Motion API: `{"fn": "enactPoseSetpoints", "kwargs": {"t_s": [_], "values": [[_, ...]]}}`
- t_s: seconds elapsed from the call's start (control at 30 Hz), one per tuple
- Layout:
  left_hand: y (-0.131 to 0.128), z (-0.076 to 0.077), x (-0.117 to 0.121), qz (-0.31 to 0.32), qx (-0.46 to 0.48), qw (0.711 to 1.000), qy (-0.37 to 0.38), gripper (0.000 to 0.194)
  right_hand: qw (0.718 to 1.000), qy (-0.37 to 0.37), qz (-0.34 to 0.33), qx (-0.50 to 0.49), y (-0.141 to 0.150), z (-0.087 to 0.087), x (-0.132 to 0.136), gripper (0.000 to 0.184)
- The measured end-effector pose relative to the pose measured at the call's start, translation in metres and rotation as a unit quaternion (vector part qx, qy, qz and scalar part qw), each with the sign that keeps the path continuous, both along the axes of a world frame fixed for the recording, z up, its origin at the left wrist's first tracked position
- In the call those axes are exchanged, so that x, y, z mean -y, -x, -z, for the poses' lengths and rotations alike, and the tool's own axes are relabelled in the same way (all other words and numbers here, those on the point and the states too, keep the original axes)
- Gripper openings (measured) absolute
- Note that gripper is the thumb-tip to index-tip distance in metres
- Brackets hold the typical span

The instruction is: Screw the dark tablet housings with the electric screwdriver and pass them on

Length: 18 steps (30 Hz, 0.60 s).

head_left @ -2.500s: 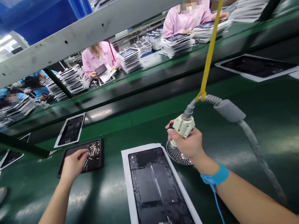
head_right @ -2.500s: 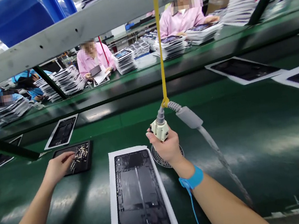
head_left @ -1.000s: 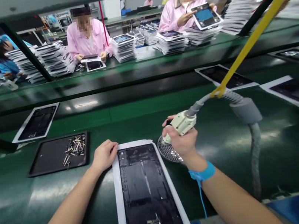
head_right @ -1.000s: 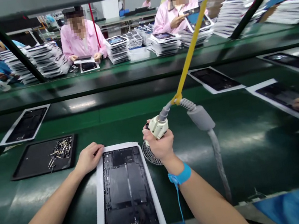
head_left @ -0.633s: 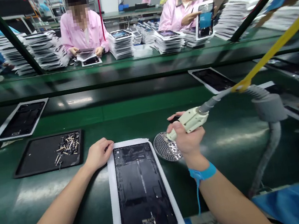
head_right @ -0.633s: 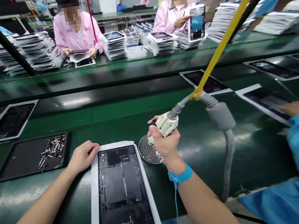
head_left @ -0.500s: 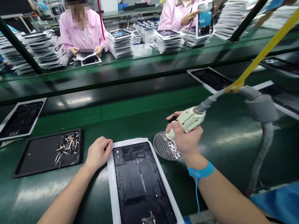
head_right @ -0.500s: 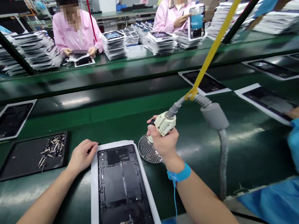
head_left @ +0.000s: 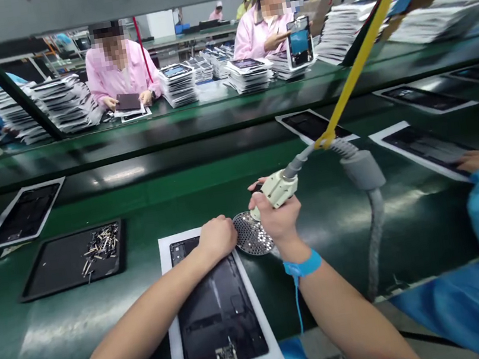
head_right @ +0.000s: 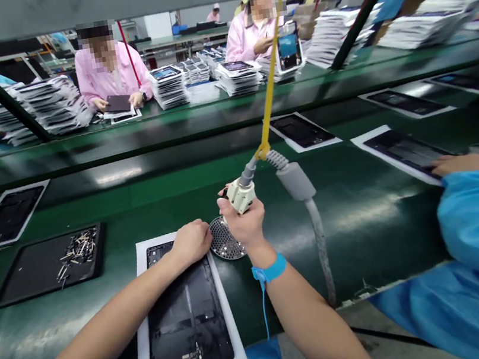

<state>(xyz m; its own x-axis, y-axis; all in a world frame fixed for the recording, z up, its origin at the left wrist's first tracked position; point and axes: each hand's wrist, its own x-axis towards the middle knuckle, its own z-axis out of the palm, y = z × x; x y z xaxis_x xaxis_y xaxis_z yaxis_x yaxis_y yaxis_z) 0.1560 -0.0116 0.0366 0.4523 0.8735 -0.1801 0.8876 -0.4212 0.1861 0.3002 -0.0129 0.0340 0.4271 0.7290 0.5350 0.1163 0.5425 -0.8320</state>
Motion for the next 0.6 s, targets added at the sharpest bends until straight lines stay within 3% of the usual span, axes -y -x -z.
{"fn": "enactPoseSetpoints", "kwargs": {"t_s": [0.17,0.4,0.5,0.6], "values": [[-0.007,-0.001,-0.028,0.087,-0.009,0.996,-0.004,0.03,1.0,-0.009,0.006,0.029,-0.002,0.001,0.002,0.025],[-0.032,0.023,-0.076,0.189,0.079,0.979,0.003,0.027,0.997,-0.005,0.012,0.072,-0.003,0.008,0.001,0.027],[-0.032,0.026,-0.081,0.208,0.108,0.972,0.003,0.027,0.997,-0.001,0.01,0.081,-0.001,0.013,0.001,0.027],[-0.009,0.022,-0.075,0.181,0.159,0.97,-0.03,0.029,0.997,0.01,-0.009,0.075,0.001,0.016,0.002,0.03]]}}
